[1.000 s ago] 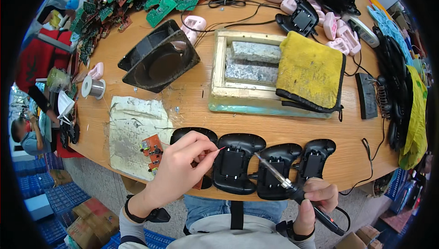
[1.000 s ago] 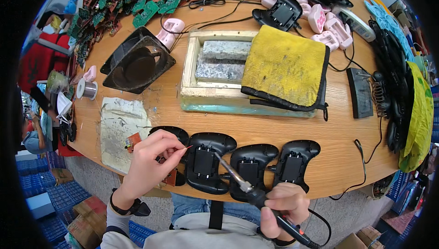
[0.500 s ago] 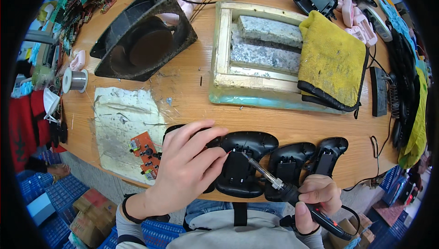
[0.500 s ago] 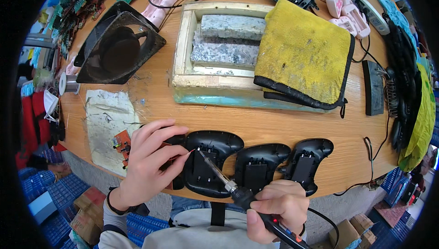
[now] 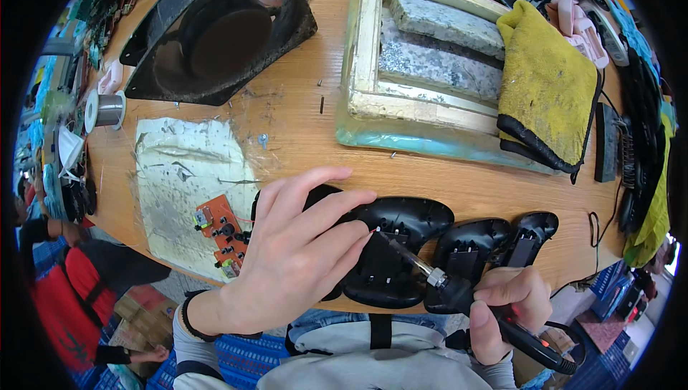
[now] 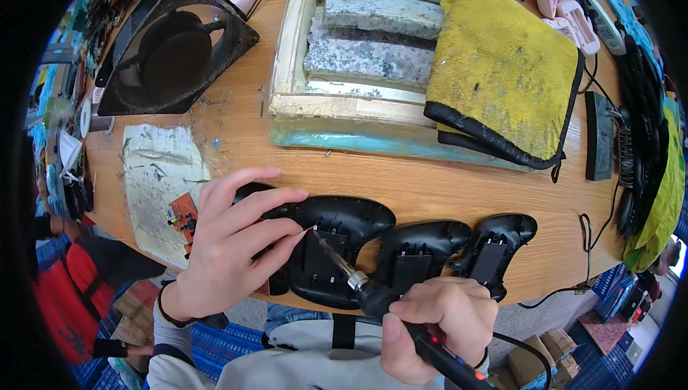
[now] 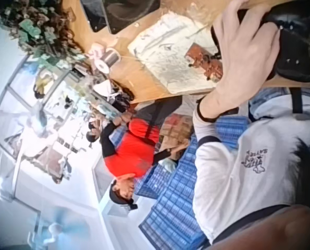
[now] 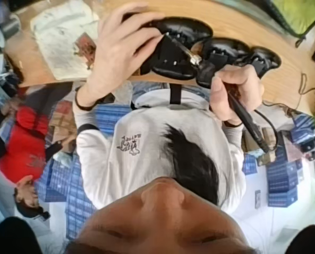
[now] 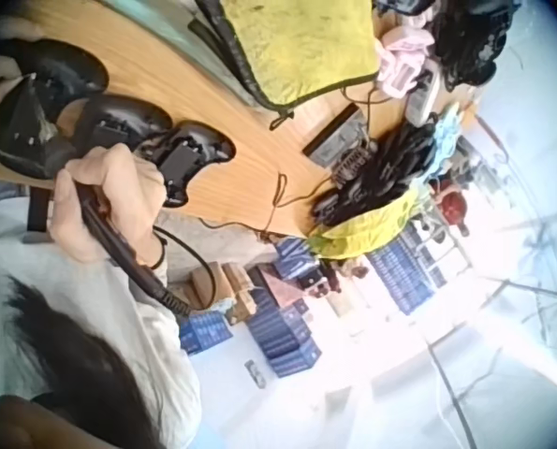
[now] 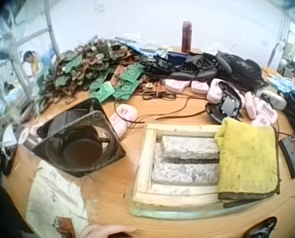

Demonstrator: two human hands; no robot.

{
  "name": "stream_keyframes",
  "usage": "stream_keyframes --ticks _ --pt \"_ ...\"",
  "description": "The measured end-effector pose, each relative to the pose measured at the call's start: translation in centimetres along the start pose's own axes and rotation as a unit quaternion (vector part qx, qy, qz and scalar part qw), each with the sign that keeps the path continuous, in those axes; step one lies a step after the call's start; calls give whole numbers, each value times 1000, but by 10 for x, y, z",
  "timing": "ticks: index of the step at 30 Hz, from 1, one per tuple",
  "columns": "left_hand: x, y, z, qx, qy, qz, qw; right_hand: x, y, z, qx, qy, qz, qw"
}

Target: Soldering internal components into controller-like electronic housings at a workbench.

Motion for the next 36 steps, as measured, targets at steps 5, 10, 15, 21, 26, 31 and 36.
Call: stream_keyframes --ticks 5,10,15,21,26,31,36 --pt "0 -1 1 4 -3 -6 1000 -3 0 -3 20 -20 1 1000" --pt "1 -1 0 7 -2 -6 1000 -4 0 -5 21 -11 -9 1000" --pt "1 -1 0 7 -10 -11 1000 -2 0 -8 21 -10 -23 999" --pt "-1 -2 1 14 -21 -14 1000 1 0 -7 12 -3 -6 1000" --pt "-1 -2 0 23 -33 -19 999 8 0 -11 6 50 49 998" --pt "-3 -4 0 27 -36 -26 999 11 -1 -9 25 59 43 997" --pt "-2 -2 0 24 -50 -24 998 13 -2 -11 64 24 61 996"
Point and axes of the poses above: each hand's wrist, its own y-axis away from the middle knuckle, its own z-axis out of the back of the hand, x = y × z, the point moved 5 cm from there along -y, towards the middle knuckle, and after that the axes turned 13 degrees about -x, right-handed, at the moved point
